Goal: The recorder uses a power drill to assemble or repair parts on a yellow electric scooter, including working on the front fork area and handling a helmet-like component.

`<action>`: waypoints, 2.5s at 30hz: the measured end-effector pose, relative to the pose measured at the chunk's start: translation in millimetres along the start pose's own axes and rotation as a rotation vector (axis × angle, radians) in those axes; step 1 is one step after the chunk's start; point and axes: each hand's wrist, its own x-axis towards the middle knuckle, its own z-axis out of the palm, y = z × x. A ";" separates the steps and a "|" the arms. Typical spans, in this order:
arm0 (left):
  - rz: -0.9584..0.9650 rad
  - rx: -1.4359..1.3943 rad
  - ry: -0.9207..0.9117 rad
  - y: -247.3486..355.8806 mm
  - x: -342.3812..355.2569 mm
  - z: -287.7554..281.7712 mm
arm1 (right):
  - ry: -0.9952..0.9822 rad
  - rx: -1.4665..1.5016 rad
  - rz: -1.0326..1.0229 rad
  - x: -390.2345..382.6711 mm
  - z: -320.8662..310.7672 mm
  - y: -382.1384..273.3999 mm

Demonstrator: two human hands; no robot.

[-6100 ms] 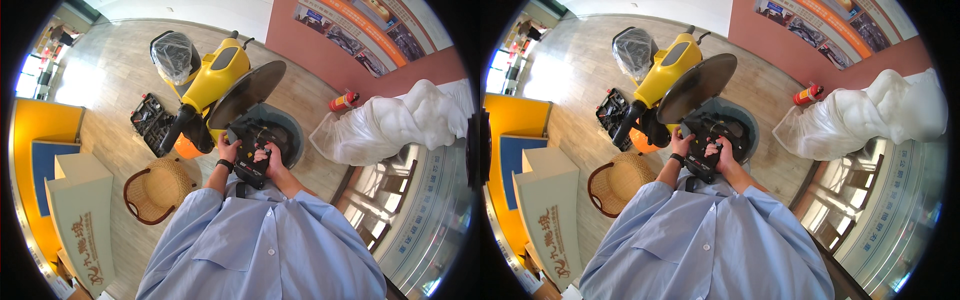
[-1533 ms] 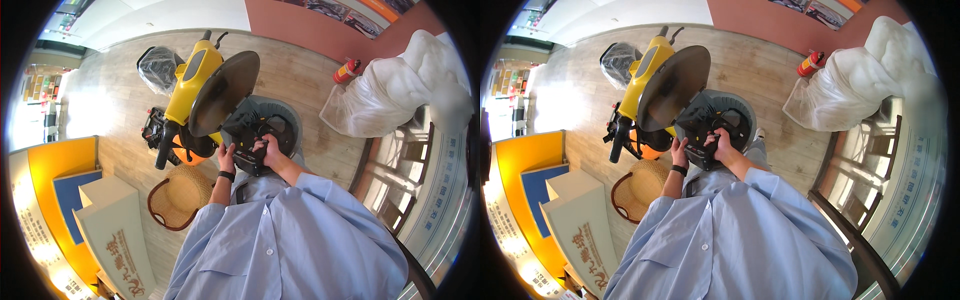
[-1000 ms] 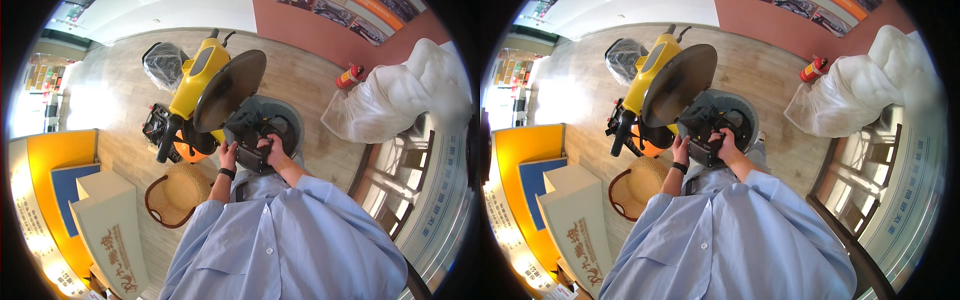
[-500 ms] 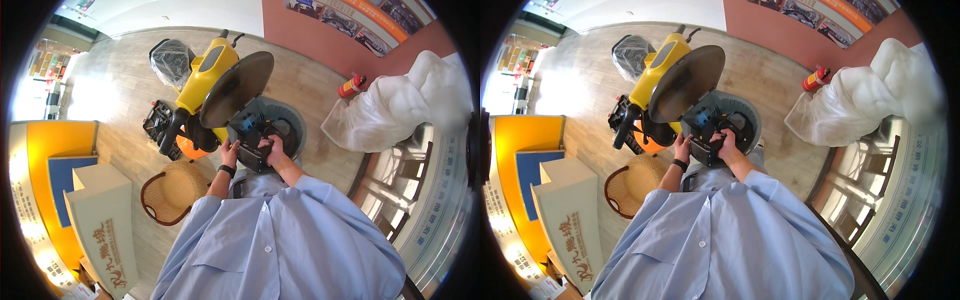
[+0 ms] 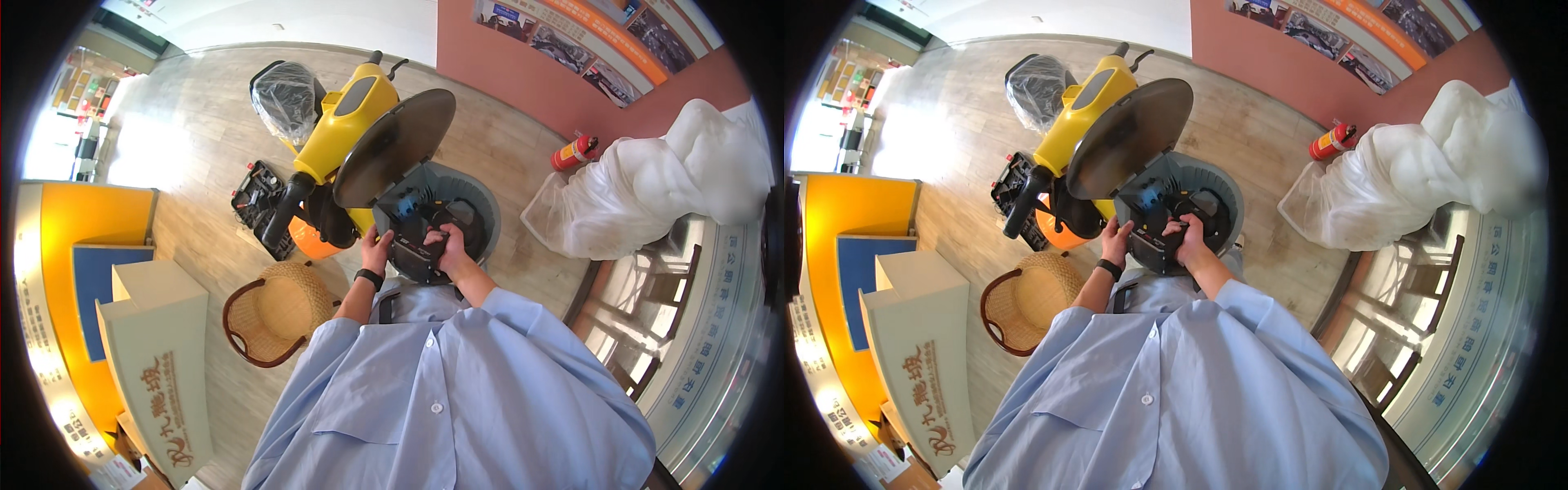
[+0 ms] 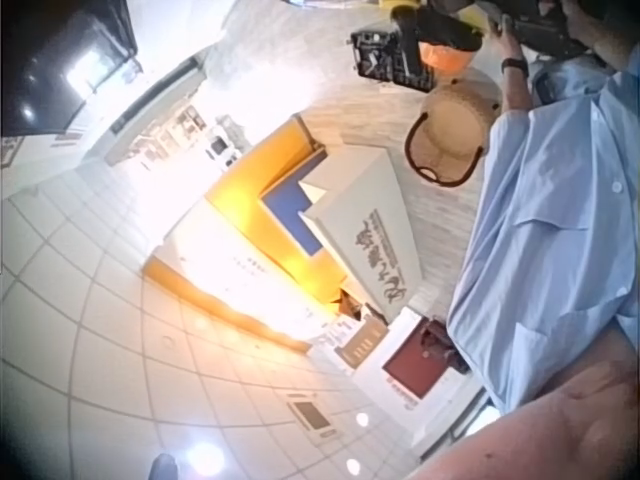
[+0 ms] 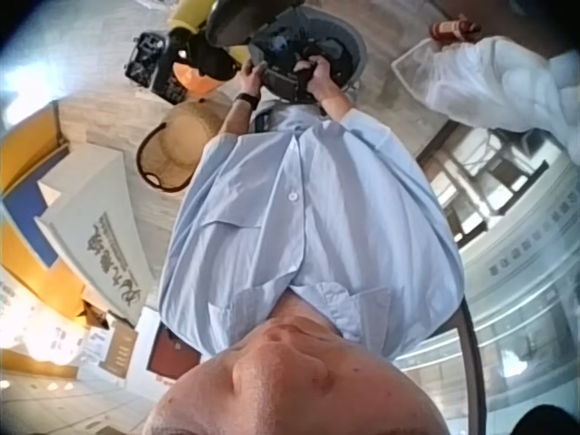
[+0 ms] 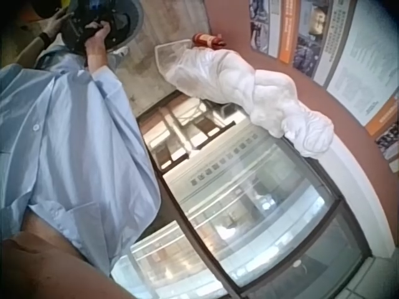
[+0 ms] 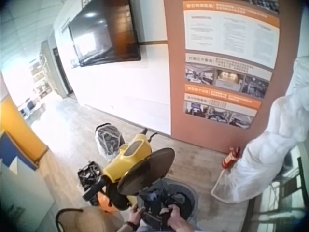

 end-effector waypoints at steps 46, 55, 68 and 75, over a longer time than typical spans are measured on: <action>-0.032 -0.018 0.027 1.1 -0.7 2.7 | 0.036 -0.088 -0.007 5.4 -6.5 -7.0; -0.031 -0.029 0.031 -4.2 1.2 1.4 | 0.006 -0.011 0.049 2.4 -5.7 -7.3; -0.032 -0.022 0.028 -3.7 1.3 0.7 | 0.041 -0.066 -0.022 -1.4 -2.2 -3.8; -0.030 -0.022 0.029 -2.2 0.2 1.5 | 0.035 -0.033 0.008 -1.2 -3.0 -4.1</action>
